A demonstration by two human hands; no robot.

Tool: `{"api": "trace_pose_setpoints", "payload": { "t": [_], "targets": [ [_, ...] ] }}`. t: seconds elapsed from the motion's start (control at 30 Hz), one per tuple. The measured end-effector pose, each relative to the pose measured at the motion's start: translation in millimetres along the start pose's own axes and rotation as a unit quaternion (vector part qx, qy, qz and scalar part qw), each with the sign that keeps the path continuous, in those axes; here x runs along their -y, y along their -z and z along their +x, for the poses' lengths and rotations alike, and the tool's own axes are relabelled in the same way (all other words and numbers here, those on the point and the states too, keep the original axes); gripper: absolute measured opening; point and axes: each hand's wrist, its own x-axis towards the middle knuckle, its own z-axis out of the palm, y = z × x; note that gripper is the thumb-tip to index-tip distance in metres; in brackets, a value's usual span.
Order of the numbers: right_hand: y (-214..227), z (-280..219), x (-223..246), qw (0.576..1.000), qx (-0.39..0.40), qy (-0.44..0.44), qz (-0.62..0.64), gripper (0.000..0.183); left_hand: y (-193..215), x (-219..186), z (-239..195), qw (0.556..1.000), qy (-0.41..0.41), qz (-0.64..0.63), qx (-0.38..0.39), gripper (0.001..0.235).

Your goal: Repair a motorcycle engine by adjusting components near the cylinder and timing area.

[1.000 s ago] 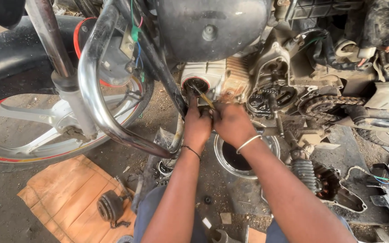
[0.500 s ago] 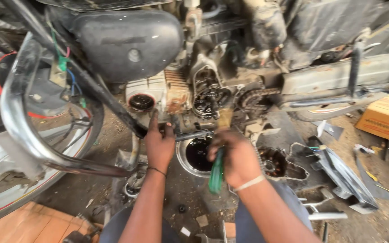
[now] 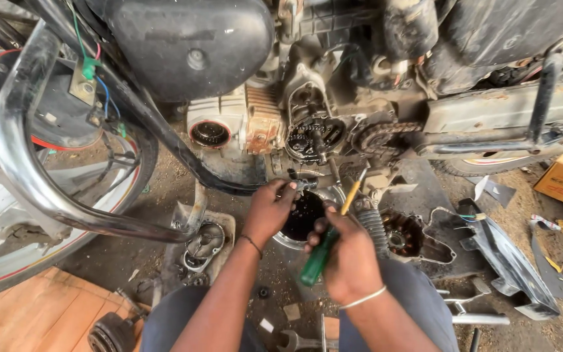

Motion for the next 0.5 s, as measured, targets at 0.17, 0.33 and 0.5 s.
{"api": "trace_pose_setpoints", "payload": {
  "t": [0.17, 0.33, 0.5],
  "targets": [
    [6, 9, 2, 1.0, 0.023, -0.016, -0.007, 0.026, -13, 2, 2, 0.997, -0.053, 0.059, -0.016, 0.026],
    [16, 23, -15, 0.991, 0.071, -0.049, -0.098, 0.025, -15, 5, 7, 0.999, 0.016, 0.041, 0.007, 0.028],
    [15, 28, -28, 0.985, 0.087, -0.073, -0.133, 0.026, -18, 31, 16, 1.0, 0.0, -0.027, -0.003, 0.026]
  ]
}}
